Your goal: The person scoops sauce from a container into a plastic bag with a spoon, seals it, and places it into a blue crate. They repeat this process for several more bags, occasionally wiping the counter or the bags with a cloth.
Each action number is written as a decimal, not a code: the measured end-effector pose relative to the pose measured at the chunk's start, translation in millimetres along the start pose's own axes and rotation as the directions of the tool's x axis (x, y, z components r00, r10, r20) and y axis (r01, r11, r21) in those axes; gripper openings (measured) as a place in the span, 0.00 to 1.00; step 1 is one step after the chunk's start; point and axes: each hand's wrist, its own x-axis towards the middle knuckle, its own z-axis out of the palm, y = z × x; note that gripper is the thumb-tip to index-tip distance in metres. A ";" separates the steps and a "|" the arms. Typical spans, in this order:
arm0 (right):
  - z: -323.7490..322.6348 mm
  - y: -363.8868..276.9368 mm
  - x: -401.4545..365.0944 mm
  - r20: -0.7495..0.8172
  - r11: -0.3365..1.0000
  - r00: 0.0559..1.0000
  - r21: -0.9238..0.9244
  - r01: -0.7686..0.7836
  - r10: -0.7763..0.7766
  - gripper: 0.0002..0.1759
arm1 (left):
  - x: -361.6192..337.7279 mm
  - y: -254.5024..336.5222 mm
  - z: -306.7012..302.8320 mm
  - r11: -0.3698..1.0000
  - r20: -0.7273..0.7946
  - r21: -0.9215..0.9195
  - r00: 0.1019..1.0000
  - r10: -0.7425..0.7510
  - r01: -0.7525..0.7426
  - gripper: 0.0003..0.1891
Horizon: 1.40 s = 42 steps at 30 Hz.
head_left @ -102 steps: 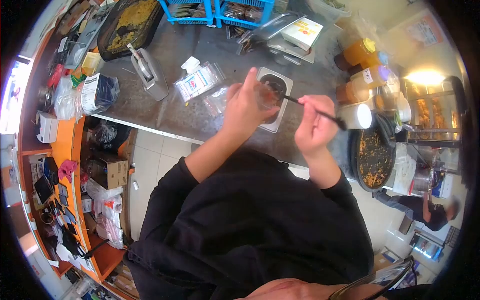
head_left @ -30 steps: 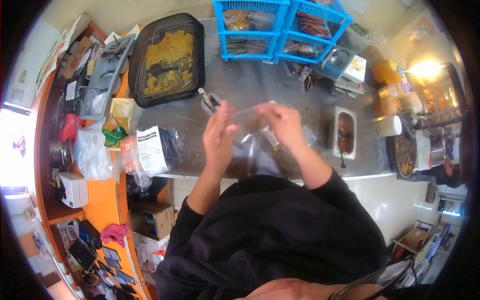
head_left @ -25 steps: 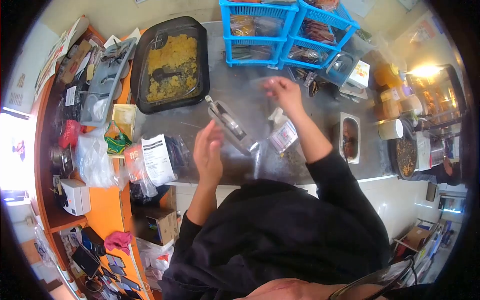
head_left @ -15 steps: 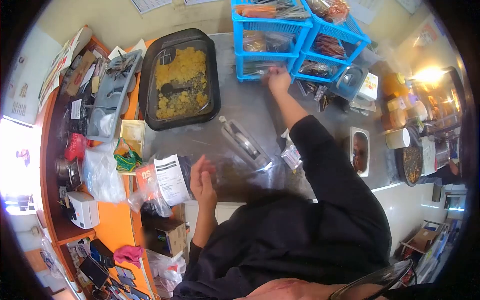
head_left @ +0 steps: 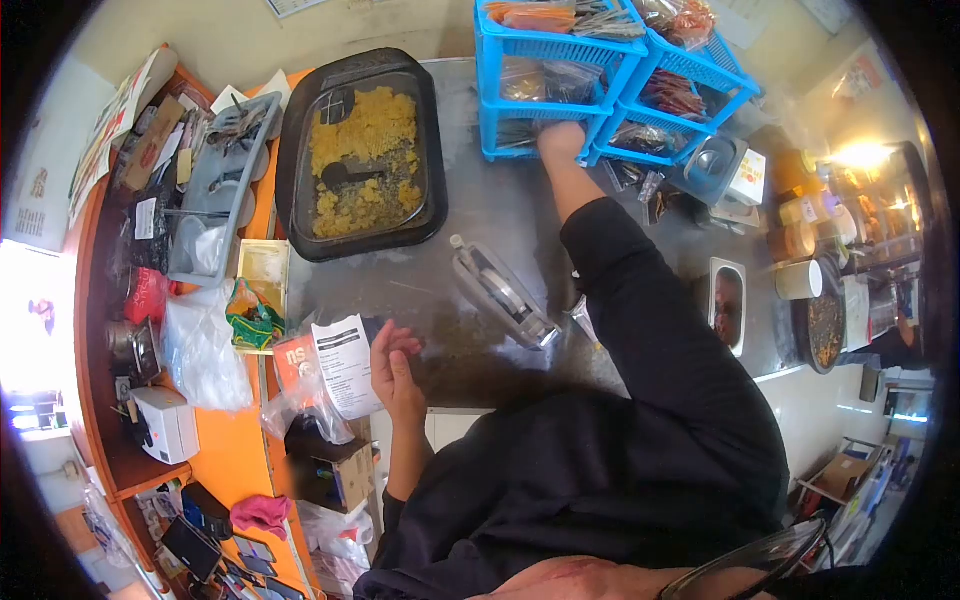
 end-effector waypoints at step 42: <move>-408.7 443.4 -151.9 0.446 0.236 0.671 0.700 -0.674 0.593 0.10 | -121.1 -6.9 303.4 0.921 0.684 0.383 0.692 -0.232 -0.069 0.13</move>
